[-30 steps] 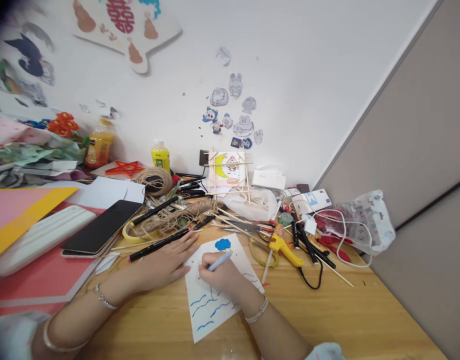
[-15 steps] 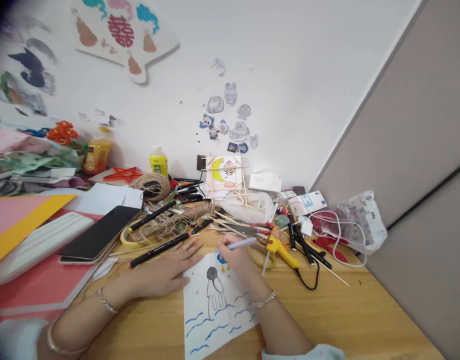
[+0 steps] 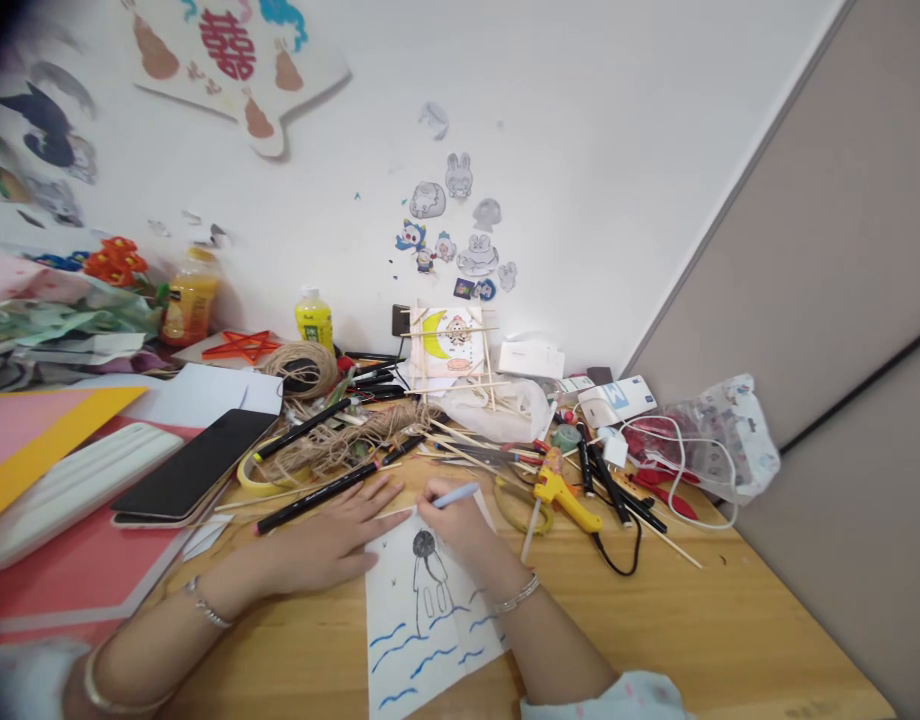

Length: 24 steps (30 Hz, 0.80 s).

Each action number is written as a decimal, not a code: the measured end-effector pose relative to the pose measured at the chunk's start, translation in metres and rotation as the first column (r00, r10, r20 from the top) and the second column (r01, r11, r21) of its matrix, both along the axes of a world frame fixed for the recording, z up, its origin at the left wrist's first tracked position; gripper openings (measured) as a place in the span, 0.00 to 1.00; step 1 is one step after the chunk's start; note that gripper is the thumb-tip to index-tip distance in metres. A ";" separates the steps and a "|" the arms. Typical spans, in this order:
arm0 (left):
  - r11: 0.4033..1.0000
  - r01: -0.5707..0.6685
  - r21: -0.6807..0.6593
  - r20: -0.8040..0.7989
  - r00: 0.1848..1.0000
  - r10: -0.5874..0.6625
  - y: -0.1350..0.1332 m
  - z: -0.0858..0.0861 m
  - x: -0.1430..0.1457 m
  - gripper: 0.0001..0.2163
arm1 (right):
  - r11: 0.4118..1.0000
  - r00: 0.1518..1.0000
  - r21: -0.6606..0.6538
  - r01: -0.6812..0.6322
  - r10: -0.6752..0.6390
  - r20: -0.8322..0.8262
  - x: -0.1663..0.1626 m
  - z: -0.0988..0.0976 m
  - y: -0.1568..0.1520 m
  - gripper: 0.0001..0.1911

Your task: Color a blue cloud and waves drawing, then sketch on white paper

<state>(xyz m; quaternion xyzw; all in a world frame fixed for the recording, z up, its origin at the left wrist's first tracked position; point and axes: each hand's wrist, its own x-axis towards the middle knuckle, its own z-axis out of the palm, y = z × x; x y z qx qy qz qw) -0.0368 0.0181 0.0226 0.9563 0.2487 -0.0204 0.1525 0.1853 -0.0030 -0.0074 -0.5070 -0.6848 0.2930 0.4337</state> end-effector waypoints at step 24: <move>1.000 0.011 0.017 0.010 1.000 -0.011 0.002 -0.007 -0.001 0.28 | 1.000 1.000 -0.022 -0.001 0.001 -0.003 -0.002 0.009 -0.005 0.09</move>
